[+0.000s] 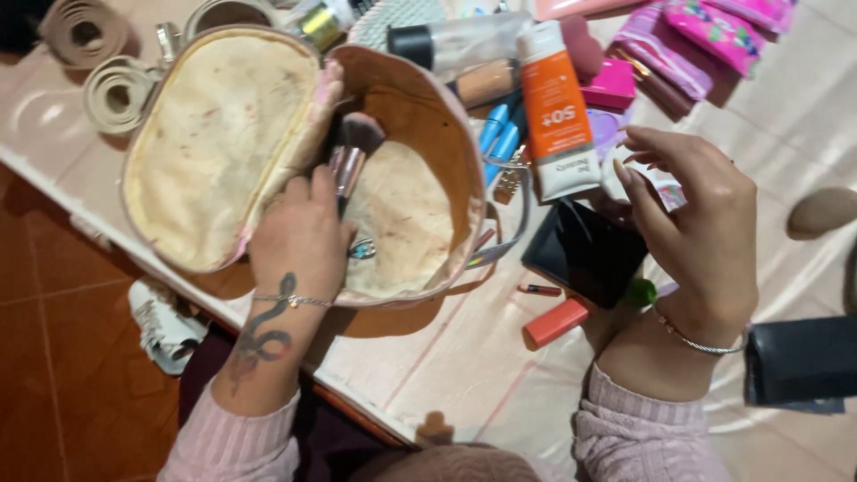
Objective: The person packs a makeup bag with various cosmetic items and tools including brushes, sponges, and tubes from a bed.
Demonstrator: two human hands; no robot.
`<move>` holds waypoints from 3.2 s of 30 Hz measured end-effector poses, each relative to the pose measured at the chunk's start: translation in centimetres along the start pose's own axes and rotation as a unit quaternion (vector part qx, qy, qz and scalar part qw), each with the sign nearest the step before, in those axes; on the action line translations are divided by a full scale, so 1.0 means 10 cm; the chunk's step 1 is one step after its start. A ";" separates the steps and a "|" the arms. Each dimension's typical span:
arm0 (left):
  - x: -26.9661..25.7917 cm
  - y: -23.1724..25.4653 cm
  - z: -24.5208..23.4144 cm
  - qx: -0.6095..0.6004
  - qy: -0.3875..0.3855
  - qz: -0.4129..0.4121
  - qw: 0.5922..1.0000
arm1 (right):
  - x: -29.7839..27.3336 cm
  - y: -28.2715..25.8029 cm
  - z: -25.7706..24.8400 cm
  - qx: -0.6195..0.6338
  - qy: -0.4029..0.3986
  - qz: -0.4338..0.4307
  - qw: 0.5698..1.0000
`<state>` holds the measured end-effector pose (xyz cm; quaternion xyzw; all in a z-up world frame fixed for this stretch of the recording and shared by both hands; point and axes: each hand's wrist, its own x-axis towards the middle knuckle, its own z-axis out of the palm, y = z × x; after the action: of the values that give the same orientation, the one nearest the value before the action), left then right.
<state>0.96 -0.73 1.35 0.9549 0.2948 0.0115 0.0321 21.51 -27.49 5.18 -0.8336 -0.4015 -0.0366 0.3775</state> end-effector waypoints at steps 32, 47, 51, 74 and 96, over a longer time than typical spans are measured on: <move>-0.16 -0.01 -0.28 -0.214 0.216 0.089 0.949 | -0.06 0.76 0.83 0.001 0.102 0.029 0.994; 0.08 0.28 -0.76 -0.578 0.017 0.322 0.750 | -0.43 -0.42 0.58 0.140 0.076 -0.165 0.973; 0.26 0.05 -0.78 -0.602 -0.009 0.252 0.758 | -0.26 -0.50 0.55 0.120 0.020 -0.193 0.974; 0.68 -0.35 0.07 -0.127 -0.061 0.299 0.944 | -0.11 -0.46 0.61 0.097 -0.074 -0.286 0.950; -0.13 -1.08 -0.08 -0.185 -0.236 0.278 0.913 | -0.14 -0.63 0.73 0.070 -0.195 -0.306 0.929</move>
<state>-6.22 7.44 1.41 0.9502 -0.0062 -0.1510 0.2724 14.36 -21.12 3.29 -0.6321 -0.7046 0.0412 0.3198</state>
